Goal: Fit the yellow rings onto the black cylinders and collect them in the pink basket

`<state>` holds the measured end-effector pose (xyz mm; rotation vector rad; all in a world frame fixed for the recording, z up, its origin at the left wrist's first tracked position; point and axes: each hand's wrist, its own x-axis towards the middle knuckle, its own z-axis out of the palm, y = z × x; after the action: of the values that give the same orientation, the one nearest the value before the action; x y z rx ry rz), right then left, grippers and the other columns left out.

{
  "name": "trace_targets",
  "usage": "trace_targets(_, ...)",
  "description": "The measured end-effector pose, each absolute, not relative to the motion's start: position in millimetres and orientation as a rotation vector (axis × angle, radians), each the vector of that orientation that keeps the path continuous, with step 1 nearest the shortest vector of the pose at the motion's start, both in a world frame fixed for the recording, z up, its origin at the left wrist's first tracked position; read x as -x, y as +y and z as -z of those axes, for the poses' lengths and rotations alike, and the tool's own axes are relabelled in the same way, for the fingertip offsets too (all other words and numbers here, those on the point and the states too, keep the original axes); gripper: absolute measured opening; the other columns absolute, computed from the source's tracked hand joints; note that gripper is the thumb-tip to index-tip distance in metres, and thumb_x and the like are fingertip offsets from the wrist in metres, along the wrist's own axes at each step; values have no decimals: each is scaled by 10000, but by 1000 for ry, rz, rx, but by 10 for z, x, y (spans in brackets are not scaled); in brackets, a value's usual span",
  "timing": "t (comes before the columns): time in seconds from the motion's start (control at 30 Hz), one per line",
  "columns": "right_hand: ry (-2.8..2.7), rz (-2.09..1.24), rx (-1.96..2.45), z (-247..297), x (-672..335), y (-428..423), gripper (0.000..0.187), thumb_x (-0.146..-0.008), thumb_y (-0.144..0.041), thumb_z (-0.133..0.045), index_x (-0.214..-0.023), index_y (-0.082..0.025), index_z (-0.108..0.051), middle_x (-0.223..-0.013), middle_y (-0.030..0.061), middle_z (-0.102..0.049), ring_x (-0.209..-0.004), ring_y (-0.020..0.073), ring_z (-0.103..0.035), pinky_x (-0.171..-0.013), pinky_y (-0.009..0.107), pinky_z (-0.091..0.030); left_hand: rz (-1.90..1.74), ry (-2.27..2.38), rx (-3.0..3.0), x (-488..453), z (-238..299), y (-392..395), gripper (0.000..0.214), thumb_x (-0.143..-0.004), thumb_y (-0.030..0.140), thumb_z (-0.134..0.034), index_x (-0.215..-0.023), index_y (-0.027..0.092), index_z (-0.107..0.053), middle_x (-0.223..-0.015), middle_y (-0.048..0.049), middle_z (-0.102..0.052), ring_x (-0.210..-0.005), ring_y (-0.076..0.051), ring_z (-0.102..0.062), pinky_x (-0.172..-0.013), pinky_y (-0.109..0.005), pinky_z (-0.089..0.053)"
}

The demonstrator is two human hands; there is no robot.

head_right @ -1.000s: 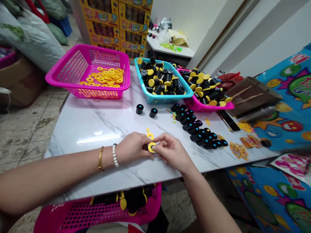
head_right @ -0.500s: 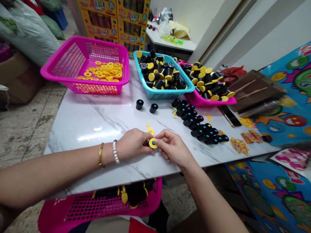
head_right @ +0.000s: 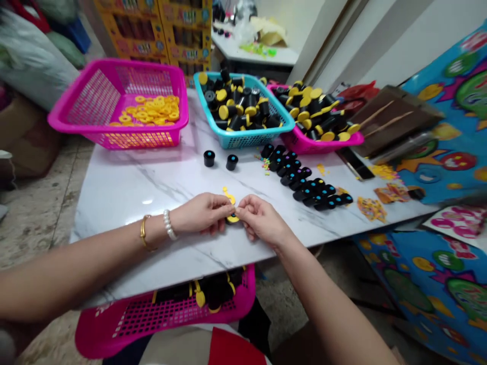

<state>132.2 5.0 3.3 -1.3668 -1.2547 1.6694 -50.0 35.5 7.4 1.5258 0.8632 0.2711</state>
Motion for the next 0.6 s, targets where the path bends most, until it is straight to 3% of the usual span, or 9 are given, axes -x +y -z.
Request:
trace_targets(0.17, -1257, -1594, 1328, -31, -1396, -11, 316, -779, -425, -693, -781, -189, -484, -470, -83, -505, -331, 58, -405, -330, 164, -353, -479, 918, -1925, 512, -34, 270, 336, -805, 439, -617, -1004, 172, -575, -610, 25, -566, -539, -108, -508, -521, -233, -338)
trace_targets(0.27, -1260, -1663, 1256, -51, -1564, -76, 268, -826, -391, -653, -926, -170, -539, -696, -1, -652, -477, 91, -570, -479, 216, -494, -527, 929, -2052, 501, 3, 254, 257, -780, 388, -665, -909, 173, -607, -577, 39, -527, -546, -100, -472, -531, -232, -296)
trace_targets(0.37, -1302, -1808, 1220, -95, -1704, -37, 355, -824, -371, -659, -1074, -173, -503, -835, 48, -695, -591, 130, -652, -579, 257, -542, -503, 902, -2049, 504, 0, 264, 237, -768, 398, -674, -843, 177, -638, -569, 39, -519, -534, -94, -443, -520, -231, -274)
trace_targets(0.43, -1381, -1904, 1221, -142, -1711, 58, 394, -797, -394, -676, -1057, -171, -482, -743, 35, -693, -504, 123, -619, -495, 233, -514, -476, 864, -2055, 512, -13, 268, 174, -784, 352, -651, -841, 188, -661, -581, 37, -532, -537, -90, -439, -523, -231, -273)
trace_targets(0.6, -1752, -1891, 1416, -239, -1537, 277, 331, -792, -391, -680, -948, -198, -460, -477, -85, -532, -349, 62, -416, -322, 120, -275, -432, 864, -2100, 494, -7, 249, 158, -782, 295, -635, -920, 239, -687, -594, 40, -570, -542, -94, -465, -538, -241, -281)
